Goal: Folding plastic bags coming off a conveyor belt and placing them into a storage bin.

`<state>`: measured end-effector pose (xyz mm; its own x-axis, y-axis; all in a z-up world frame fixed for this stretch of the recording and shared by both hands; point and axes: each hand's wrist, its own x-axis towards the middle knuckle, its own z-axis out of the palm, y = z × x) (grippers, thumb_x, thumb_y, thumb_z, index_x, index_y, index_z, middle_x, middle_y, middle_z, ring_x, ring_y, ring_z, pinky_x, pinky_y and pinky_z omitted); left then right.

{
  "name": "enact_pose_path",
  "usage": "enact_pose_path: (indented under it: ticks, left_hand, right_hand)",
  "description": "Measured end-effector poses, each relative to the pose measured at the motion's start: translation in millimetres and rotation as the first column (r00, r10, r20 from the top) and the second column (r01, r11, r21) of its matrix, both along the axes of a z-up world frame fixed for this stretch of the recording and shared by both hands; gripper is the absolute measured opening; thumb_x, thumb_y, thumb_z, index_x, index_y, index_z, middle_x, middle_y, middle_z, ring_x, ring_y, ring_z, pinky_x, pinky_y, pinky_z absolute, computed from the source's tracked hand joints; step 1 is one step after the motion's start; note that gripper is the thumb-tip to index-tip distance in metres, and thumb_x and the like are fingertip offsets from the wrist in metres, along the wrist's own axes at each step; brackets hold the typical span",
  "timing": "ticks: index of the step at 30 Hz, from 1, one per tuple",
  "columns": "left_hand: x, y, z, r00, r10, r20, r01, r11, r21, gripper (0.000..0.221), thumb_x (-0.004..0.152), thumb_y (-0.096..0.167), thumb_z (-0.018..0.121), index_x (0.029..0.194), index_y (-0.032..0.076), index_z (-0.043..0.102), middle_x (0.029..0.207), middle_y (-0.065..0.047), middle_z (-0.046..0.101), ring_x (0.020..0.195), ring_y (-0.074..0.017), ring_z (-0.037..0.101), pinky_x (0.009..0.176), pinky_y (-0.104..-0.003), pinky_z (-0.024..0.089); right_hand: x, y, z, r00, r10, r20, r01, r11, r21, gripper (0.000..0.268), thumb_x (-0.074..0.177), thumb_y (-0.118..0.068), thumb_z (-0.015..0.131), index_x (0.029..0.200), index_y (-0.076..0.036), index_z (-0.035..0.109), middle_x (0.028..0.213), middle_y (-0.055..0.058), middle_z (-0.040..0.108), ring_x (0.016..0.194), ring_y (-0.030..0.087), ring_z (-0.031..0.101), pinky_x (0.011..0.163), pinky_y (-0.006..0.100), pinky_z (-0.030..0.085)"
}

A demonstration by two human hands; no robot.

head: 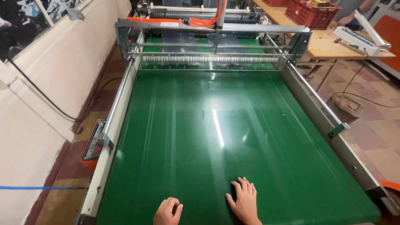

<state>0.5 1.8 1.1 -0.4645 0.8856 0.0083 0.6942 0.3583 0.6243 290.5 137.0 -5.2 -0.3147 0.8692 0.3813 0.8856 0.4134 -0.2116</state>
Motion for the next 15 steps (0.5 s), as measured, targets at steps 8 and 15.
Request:
enact_pose_path:
  ticks: [8,15]
  left_hand:
    - [2.7,6.7,-18.7,0.987,0.039,0.159,-0.067,0.982,0.174,0.01,0.073,0.029,0.073,0.067,0.027,0.066,0.065,0.008,0.064,0.061,-0.0095,0.057,0.056,-0.022,0.045]
    - [25.9,24.1,15.8,0.947,0.008,0.322,-0.059,0.987,0.147,0.008,0.078,0.034,0.072,0.078,0.027,0.071,0.076,0.009,0.073,0.066,-0.0094,0.065,0.061,-0.025,0.05]
  right_hand:
    - [17.4,18.4,-8.5,0.993,0.007,-0.121,-0.02,0.994,-0.109,0.047,0.074,-0.044,0.073,0.116,-0.027,0.063,0.126,-0.007,0.064,0.129,0.02,0.052,0.1,0.041,0.041]
    - [44.4,21.9,41.5,0.833,-0.185,-0.521,0.007,0.946,-0.324,0.044,0.08,-0.027,0.073,0.121,-0.015,0.065,0.12,0.003,0.07,0.117,0.019,0.063,0.104,0.033,0.046]
